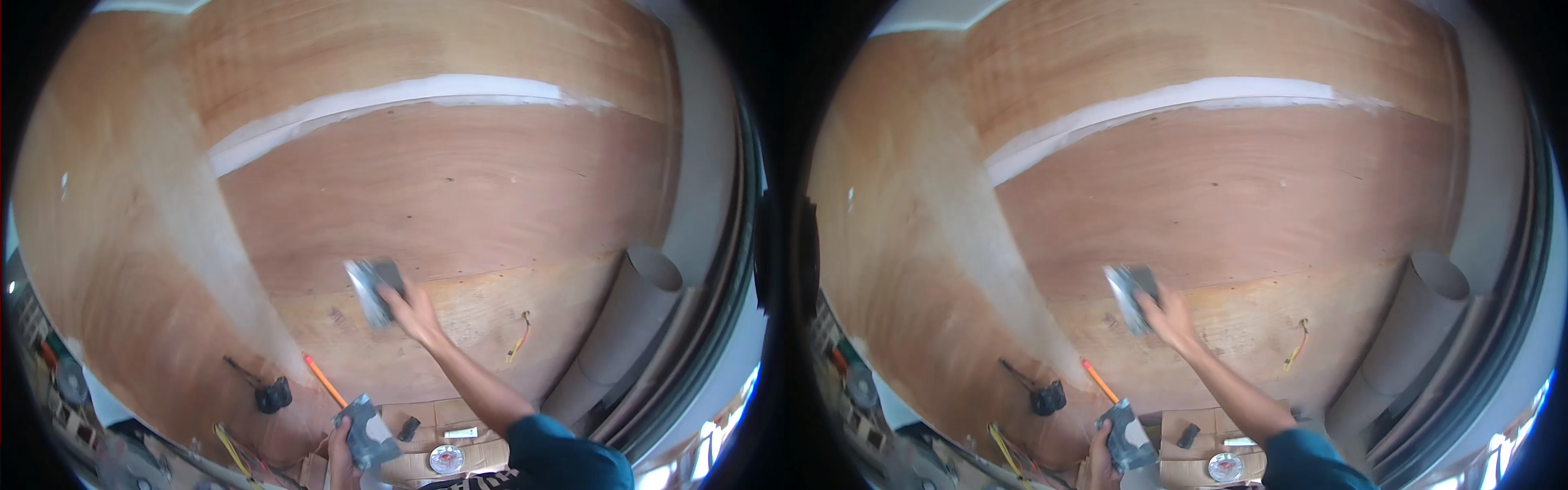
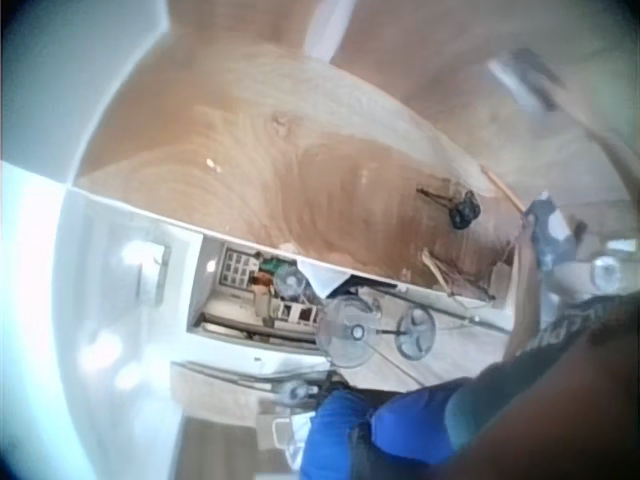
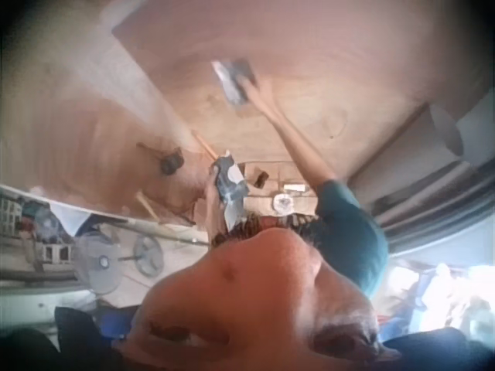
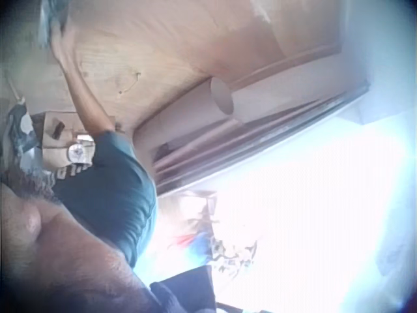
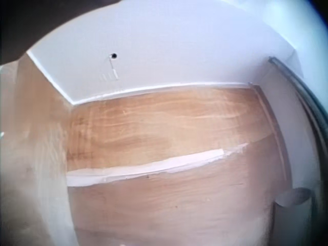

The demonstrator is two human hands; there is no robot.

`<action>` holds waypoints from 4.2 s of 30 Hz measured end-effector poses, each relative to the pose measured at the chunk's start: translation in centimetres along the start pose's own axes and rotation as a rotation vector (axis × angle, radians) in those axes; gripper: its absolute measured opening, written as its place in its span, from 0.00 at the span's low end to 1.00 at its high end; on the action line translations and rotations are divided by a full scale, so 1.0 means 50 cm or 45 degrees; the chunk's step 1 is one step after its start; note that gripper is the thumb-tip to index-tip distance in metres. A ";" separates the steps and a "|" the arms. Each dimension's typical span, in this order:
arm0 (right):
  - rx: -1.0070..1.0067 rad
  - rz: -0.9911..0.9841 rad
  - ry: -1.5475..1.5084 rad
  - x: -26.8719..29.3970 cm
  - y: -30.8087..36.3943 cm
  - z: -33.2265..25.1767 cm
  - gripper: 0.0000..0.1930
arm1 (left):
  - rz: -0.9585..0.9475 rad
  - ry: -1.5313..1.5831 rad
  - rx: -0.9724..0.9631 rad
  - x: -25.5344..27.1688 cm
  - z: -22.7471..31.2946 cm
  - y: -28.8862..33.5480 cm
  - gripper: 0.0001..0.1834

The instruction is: The person scoops white joint compound from a container onto a taping knife and applies it to the seams of a plywood wall. The person uses a smaller tool to smooth the compound along the joints. Other workers are visible in the background performing tasks such as cutting wood.

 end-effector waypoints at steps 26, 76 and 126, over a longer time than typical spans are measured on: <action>0.245 -0.179 0.273 0.148 0.354 0.121 0.23 | -0.089 -0.896 -0.888 -0.220 -0.042 0.046 0.22; 0.967 -0.514 0.953 0.519 0.291 0.015 0.20 | -0.734 -0.733 -0.012 -0.460 -0.112 0.023 0.20; 1.294 0.366 1.411 0.187 -0.548 -0.108 0.25 | -0.184 -0.131 0.153 -0.032 -0.048 -0.041 0.13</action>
Point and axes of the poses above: each hand's wrist, its own y-axis away from the middle knuckle, its own x-axis out of the back of the hand, z = x × y, the point moved 3 cm from there along -y, towards the middle knuckle, and after that the axes turned 6 degrees about y, right-handed, at the moved point
